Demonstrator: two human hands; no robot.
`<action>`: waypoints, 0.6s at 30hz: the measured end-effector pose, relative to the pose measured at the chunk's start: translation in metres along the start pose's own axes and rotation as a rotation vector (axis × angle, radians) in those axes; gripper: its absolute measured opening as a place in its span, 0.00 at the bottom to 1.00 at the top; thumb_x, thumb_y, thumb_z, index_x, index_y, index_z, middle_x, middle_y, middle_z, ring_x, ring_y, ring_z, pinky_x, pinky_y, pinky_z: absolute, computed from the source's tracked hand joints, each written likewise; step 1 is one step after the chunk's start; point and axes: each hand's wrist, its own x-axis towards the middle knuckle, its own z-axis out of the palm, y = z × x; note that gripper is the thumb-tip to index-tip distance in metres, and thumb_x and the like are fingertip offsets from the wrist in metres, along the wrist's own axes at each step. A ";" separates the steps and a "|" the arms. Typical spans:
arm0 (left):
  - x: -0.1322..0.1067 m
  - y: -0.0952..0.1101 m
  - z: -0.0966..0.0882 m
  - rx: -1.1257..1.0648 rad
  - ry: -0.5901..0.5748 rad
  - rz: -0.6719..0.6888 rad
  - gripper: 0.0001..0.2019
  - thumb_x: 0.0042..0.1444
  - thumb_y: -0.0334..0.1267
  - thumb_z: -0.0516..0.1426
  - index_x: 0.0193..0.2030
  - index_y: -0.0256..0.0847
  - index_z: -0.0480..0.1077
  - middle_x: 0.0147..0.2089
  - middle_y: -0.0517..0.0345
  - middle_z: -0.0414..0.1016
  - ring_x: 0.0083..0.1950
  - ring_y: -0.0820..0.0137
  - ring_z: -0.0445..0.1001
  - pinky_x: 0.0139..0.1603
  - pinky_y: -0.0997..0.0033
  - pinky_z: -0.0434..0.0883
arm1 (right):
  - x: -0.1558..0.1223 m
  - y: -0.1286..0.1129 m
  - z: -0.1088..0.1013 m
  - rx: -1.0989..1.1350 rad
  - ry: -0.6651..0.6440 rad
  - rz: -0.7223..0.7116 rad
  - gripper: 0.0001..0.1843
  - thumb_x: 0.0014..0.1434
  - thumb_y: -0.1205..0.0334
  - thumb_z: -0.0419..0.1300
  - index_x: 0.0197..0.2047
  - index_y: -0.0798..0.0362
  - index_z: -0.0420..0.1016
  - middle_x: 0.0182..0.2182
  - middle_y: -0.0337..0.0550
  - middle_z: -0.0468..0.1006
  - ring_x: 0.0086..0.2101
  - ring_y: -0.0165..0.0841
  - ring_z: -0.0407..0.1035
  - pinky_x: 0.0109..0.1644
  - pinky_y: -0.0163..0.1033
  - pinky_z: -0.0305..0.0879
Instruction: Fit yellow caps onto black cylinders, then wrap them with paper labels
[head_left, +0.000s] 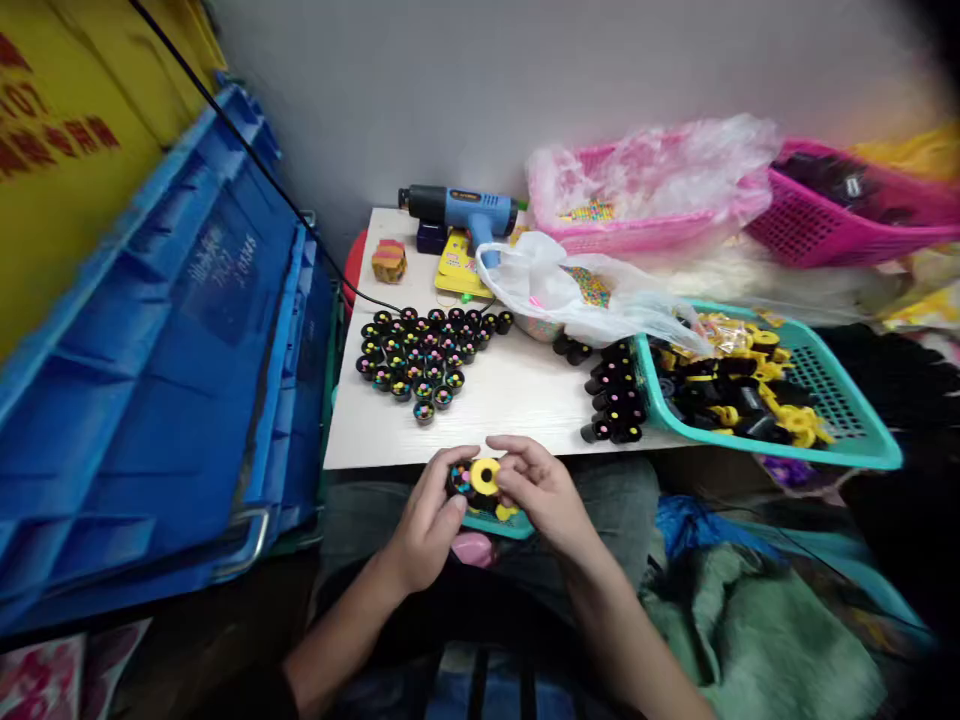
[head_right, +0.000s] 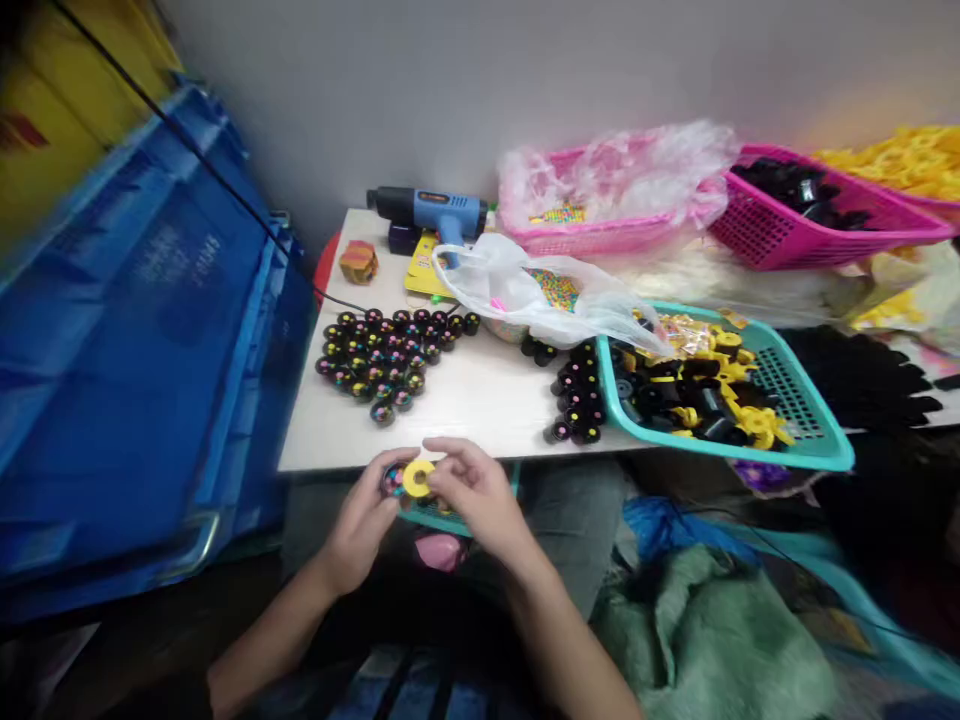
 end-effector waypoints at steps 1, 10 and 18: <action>0.000 0.000 0.002 -0.003 -0.014 0.009 0.18 0.64 0.38 0.46 0.60 0.44 0.57 0.55 0.52 0.65 0.55 0.61 0.66 0.56 0.61 0.63 | 0.001 0.005 0.001 0.013 0.015 0.005 0.20 0.47 0.58 0.69 0.42 0.52 0.70 0.19 0.29 0.70 0.18 0.22 0.61 0.23 0.27 0.58; 0.011 0.013 0.012 0.189 -0.037 0.167 0.16 0.63 0.37 0.46 0.57 0.41 0.58 0.52 0.49 0.65 0.53 0.62 0.66 0.54 0.61 0.65 | 0.002 0.012 0.007 0.111 0.065 -0.001 0.23 0.43 0.59 0.72 0.38 0.51 0.64 0.15 0.25 0.68 0.15 0.21 0.58 0.20 0.27 0.54; 0.011 0.005 0.014 0.425 0.061 0.315 0.22 0.64 0.36 0.45 0.64 0.39 0.50 0.53 0.45 0.65 0.54 0.60 0.66 0.54 0.57 0.67 | 0.005 0.030 -0.001 0.221 -0.025 -0.005 0.20 0.47 0.53 0.71 0.39 0.50 0.67 0.27 0.33 0.73 0.26 0.25 0.67 0.30 0.29 0.62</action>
